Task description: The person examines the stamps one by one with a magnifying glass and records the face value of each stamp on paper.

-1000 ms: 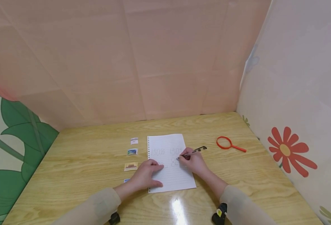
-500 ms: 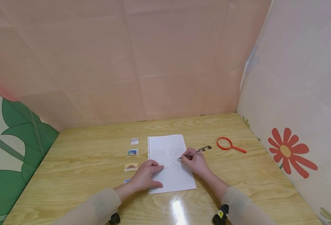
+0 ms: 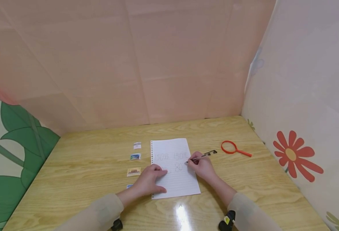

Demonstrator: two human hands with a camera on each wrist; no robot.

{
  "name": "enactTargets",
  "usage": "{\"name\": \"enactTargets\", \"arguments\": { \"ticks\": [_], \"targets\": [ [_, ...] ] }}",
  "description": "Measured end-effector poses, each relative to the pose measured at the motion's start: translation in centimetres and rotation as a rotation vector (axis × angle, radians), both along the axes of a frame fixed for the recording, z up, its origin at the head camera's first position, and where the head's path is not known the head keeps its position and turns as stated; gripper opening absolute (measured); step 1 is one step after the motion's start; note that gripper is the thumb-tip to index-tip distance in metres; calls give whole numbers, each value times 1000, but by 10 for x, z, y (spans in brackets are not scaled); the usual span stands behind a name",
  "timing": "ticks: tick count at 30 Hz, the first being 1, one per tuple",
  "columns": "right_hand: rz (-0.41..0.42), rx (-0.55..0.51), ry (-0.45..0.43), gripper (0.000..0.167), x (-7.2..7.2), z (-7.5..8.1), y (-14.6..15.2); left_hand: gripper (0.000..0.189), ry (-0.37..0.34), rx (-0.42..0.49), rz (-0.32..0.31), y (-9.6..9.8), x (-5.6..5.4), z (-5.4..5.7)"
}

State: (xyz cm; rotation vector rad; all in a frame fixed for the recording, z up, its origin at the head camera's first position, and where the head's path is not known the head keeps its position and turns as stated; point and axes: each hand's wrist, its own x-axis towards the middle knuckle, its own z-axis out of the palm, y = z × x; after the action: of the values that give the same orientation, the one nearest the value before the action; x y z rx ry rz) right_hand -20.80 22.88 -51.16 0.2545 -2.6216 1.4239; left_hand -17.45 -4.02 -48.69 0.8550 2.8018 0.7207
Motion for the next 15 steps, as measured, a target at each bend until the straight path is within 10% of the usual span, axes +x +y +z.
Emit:
{"name": "enactTargets", "arguments": {
  "ticks": [15],
  "targets": [
    [36,49,63,8,-1,-2,-1,68,9,6,-9,-1,0,1]
  ]
}}
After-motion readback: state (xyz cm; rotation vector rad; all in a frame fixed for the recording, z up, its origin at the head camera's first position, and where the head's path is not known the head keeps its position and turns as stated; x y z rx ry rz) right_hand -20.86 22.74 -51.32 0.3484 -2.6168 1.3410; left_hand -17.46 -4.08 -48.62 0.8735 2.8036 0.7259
